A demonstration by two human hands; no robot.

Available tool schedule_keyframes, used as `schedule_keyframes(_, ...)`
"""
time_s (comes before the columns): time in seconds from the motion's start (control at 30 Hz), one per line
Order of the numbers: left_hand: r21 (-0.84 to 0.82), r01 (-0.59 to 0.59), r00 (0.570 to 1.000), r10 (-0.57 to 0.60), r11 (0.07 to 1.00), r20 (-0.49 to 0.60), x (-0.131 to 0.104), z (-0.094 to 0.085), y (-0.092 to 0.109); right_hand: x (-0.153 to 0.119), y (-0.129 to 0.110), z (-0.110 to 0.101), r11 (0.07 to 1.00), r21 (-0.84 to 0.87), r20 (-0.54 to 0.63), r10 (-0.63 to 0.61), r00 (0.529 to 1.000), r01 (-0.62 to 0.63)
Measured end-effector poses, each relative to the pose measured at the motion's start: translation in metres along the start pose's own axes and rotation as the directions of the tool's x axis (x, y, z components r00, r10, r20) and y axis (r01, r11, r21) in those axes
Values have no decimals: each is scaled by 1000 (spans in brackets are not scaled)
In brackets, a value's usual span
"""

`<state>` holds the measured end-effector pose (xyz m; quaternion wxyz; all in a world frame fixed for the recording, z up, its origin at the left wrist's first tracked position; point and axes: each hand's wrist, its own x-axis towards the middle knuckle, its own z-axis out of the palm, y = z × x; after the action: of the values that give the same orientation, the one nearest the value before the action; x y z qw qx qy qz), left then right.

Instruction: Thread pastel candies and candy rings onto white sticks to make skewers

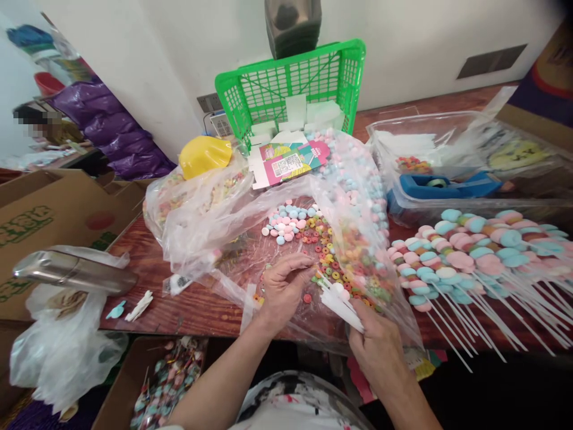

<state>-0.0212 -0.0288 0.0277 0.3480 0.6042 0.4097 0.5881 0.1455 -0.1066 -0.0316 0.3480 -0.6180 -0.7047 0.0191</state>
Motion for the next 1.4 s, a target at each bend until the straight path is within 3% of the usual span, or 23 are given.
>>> schedule_keyframes(0.1,-15,24,1000,-24,1000,18,-5,1,-1,1,0,1,1000,-23,0,-6,1000,6)
schedule_keyframes(0.17,-95,124,992,-125,988,-12,-6,1,-4,1,0,1,1000,-24,0,-15,1000,15)
schedule_keyframes(0.23,-251,273,955,-294,929,-50,-6,1,-6,1,-1,1,999,0,-3,-37,999,37)
schedule_keyframes(0.33,-469,420,877,-480,777,-11,-1,-1,-6,2,-3,0,996,47,-25,-79,997,80)
schedule_keyframes(0.5,-482,497,857,-493,721,147,-3,0,-6,2,-3,0,992,81,-23,-98,995,99)
schedule_keyframes(0.67,-441,643,766,-543,626,344,-25,11,-12,-3,1,6,991,50,-37,-120,992,121)
schedule_keyframes(0.77,-342,643,761,-520,685,388,-16,5,-17,-6,6,9,989,61,-74,-130,989,135)
schedule_keyframes(0.83,-153,578,789,-501,802,355,8,-11,-23,-7,10,8,987,72,-132,-134,982,145)
schedule_keyframes(0.9,152,414,875,-439,897,206,40,-33,-34,-8,13,7,985,74,-186,-143,972,159)
schedule_keyframes(0.93,361,285,921,-358,888,153,55,-44,-41,-9,15,7,984,69,-206,-150,967,167)
schedule_keyframes(0.97,558,146,952,-268,817,144,70,-54,-49,-9,16,8,982,64,-219,-159,963,177)
schedule_keyframes(1.0,602,95,956,-242,793,167,81,-63,-57,-10,16,8,980,58,-225,-171,959,188)
schedule_keyframes(1.13,726,-179,940,-102,664,325,97,-78,-80,-9,15,13,969,44,-197,-229,953,242)
schedule_keyframes(1.2,749,-282,917,-62,600,395,88,-74,-83,-8,13,14,963,42,-193,-253,948,266)
schedule_keyframes(1.3,699,-363,870,-43,616,491,65,-64,-75,-5,11,13,954,39,-195,-286,938,298)
schedule_keyframes(1.4,623,-484,819,68,615,569,45,-58,-65,-4,8,10,946,37,-196,-309,931,321)
